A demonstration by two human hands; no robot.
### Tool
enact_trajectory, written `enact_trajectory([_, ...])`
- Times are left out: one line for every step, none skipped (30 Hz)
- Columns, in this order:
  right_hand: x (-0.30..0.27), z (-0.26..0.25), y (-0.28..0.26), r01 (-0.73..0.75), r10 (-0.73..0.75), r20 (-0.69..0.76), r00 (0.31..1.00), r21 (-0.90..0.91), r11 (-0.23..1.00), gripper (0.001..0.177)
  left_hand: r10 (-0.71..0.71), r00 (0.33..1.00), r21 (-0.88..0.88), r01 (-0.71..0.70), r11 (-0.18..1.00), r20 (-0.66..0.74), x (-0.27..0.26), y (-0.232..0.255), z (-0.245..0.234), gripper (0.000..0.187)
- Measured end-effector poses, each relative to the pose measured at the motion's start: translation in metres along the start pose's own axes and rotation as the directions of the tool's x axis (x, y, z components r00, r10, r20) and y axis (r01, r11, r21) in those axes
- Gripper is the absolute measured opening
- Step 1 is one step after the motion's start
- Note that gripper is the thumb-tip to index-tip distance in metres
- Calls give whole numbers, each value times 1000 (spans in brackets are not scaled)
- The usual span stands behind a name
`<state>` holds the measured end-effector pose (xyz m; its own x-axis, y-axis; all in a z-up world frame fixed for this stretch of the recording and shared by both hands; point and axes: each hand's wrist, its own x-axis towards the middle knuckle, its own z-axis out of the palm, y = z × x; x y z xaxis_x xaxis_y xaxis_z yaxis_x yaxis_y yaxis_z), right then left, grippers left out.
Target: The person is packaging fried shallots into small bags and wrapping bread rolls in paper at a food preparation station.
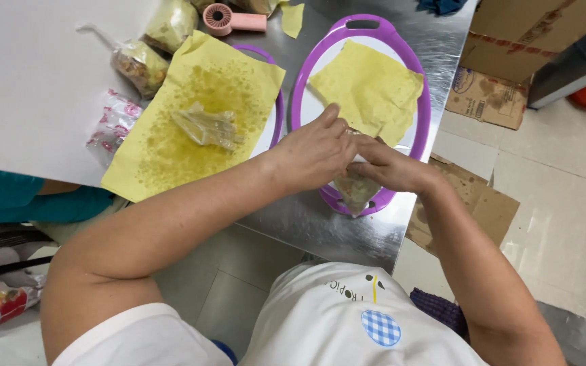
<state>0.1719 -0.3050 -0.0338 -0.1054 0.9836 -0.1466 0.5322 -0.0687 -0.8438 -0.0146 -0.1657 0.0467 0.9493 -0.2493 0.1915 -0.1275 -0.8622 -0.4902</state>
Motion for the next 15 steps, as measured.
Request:
enact_trajectory([-1,-3,-10,82,-83,-9,997,-41,996,37,29,1000,-123,-28,992,7,-2,0,11,28])
enact_trajectory([-2,-6,-20,164,-166,-16,986,-82,983,35,57,998,-244,-53,968,10,-4,1,21,22])
enact_trajectory([-5,-6,-25,169,-170,-11,985,-83,982,35,53,999,-242,-48,969,13,-6,3,29,22])
enact_trajectory([-7,-7,-29,168,-172,-18,985,-131,977,34,23,999,-301,-7,954,48,-8,5,37,24])
enact_trajectory([-10,-8,-33,165,-172,-28,985,-179,970,35,-3,997,-358,32,933,83,-10,7,44,27])
enact_trajectory([-10,-5,-31,167,-175,-26,984,-180,969,35,-5,997,-357,34,934,83,-8,1,33,27])
enact_trajectory([-9,-2,-28,206,-220,-33,975,-234,950,33,1,970,-512,128,849,244,-6,-4,22,28])
enact_trajectory([-9,1,-25,244,-265,-38,963,-287,926,33,35,919,-632,242,736,393,-4,-9,11,29])
enact_trajectory([-10,4,-32,246,-267,-35,963,-289,925,33,32,919,-631,245,736,393,-4,-16,-1,29])
enact_trajectory([-12,7,-39,262,-294,-67,954,-298,918,31,102,860,-751,371,547,499,-4,-23,-13,35])
enact_trajectory([-14,12,-46,277,-319,-97,943,-306,911,29,199,793,-802,500,327,576,-4,-29,-25,41])
enact_trajectory([-15,17,-40,280,-321,-93,943,-306,910,29,196,793,-801,503,325,577,-12,-20,-18,41])
enact_trajectory([-16,21,-34,284,-339,-151,929,-298,911,28,157,790,-793,606,-58,592,-18,-12,-10,39])
enact_trajectory([-18,25,-27,290,-356,-209,911,-290,912,27,127,777,-669,602,-435,617,-23,-4,-2,38])
enact_trajectory([-19,27,-28,283,-351,-216,911,-291,914,27,134,779,-671,603,-431,613,-27,12,4,38])
